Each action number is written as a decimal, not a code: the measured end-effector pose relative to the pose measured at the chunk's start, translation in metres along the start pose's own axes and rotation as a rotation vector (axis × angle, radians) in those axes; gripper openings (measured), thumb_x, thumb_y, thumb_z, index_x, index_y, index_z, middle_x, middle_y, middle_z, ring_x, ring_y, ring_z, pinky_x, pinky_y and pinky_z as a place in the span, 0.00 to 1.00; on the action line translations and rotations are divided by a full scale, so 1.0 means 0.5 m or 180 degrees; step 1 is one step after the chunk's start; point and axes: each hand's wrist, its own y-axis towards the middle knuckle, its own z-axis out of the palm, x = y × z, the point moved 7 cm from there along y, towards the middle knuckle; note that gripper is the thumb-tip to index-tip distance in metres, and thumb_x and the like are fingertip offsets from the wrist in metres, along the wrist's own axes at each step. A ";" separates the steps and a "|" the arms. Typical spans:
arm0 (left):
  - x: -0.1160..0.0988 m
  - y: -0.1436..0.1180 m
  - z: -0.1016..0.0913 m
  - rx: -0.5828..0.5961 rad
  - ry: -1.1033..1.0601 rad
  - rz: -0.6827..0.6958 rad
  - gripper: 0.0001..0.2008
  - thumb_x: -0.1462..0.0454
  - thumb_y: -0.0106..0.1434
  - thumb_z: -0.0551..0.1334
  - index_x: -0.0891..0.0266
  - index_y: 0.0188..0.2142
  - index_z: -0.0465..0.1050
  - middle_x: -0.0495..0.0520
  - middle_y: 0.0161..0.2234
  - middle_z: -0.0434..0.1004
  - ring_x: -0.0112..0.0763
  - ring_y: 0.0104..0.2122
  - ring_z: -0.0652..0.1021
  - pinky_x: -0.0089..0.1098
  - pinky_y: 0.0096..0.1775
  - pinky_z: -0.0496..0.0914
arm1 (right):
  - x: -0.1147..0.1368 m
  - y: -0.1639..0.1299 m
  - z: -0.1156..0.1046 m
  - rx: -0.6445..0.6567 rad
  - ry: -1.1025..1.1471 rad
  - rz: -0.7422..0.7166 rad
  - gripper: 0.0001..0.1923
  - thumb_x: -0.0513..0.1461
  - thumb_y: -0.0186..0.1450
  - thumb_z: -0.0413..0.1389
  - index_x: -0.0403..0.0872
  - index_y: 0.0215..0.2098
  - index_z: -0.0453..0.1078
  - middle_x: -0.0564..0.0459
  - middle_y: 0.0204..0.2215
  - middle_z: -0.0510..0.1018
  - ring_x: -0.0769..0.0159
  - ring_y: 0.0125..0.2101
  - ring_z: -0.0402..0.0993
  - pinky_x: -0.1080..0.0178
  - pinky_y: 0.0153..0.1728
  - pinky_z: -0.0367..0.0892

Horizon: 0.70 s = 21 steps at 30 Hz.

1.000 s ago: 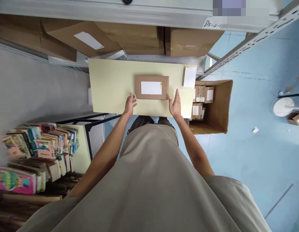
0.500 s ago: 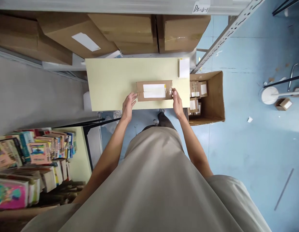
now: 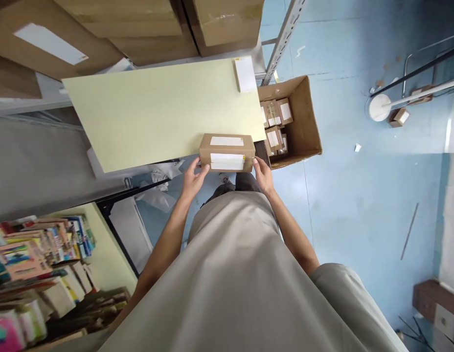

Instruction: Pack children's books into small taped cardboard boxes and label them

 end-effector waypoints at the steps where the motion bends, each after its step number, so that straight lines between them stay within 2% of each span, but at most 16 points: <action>1: -0.017 -0.002 0.014 0.0057 0.0057 0.0076 0.39 0.37 0.73 0.69 0.59 0.71 0.77 0.70 0.67 0.81 0.56 0.63 0.83 0.50 0.56 0.86 | -0.003 -0.004 -0.024 -0.0159 0.0031 0.0087 0.45 0.76 0.70 0.55 0.51 0.60 0.82 0.43 0.60 0.88 0.47 0.63 0.83 0.44 0.67 0.78; 4: -0.084 0.007 0.076 0.0302 0.0300 0.0372 0.38 0.38 0.75 0.68 0.58 0.73 0.75 0.69 0.70 0.80 0.55 0.64 0.83 0.49 0.56 0.86 | -0.017 0.005 -0.104 -0.0579 0.0092 0.0396 0.45 0.77 0.71 0.52 0.49 0.52 0.82 0.43 0.50 0.89 0.50 0.52 0.87 0.48 0.57 0.84; 6: -0.136 0.024 0.135 0.0545 0.0491 0.0590 0.37 0.40 0.76 0.68 0.57 0.75 0.73 0.68 0.73 0.77 0.55 0.68 0.81 0.49 0.60 0.85 | -0.034 0.026 -0.163 -0.0757 0.0192 0.0623 0.45 0.77 0.71 0.50 0.49 0.49 0.82 0.44 0.48 0.89 0.52 0.50 0.86 0.50 0.53 0.85; 9: -0.212 0.061 0.249 0.1005 0.0728 0.0863 0.35 0.46 0.78 0.68 0.57 0.76 0.70 0.67 0.77 0.72 0.54 0.75 0.75 0.52 0.71 0.77 | -0.084 0.068 -0.261 -0.1054 0.0506 0.1030 0.40 0.75 0.71 0.55 0.50 0.49 0.80 0.46 0.48 0.87 0.53 0.50 0.86 0.52 0.52 0.86; 12: -0.267 0.108 0.386 0.1426 0.0956 0.0910 0.34 0.50 0.78 0.68 0.58 0.76 0.67 0.68 0.78 0.69 0.54 0.78 0.71 0.51 0.78 0.68 | -0.152 0.114 -0.356 -0.1365 0.0823 0.1387 0.32 0.68 0.70 0.62 0.51 0.50 0.79 0.48 0.49 0.85 0.55 0.51 0.86 0.54 0.53 0.86; 16: -0.292 0.184 0.584 0.1815 0.1275 0.0731 0.36 0.51 0.77 0.67 0.61 0.77 0.63 0.72 0.76 0.69 0.58 0.76 0.73 0.53 0.76 0.70 | -0.247 0.179 -0.462 -0.1769 0.0911 0.1784 0.27 0.63 0.71 0.61 0.52 0.50 0.78 0.49 0.48 0.84 0.58 0.49 0.86 0.56 0.53 0.86; 21: -0.260 0.285 0.824 0.2396 0.1647 0.0575 0.39 0.57 0.74 0.69 0.65 0.78 0.61 0.76 0.78 0.66 0.63 0.80 0.67 0.55 0.80 0.62 | -0.342 0.262 -0.539 -0.2071 0.0827 0.1944 0.27 0.62 0.72 0.58 0.51 0.53 0.78 0.47 0.50 0.84 0.56 0.58 0.84 0.54 0.59 0.83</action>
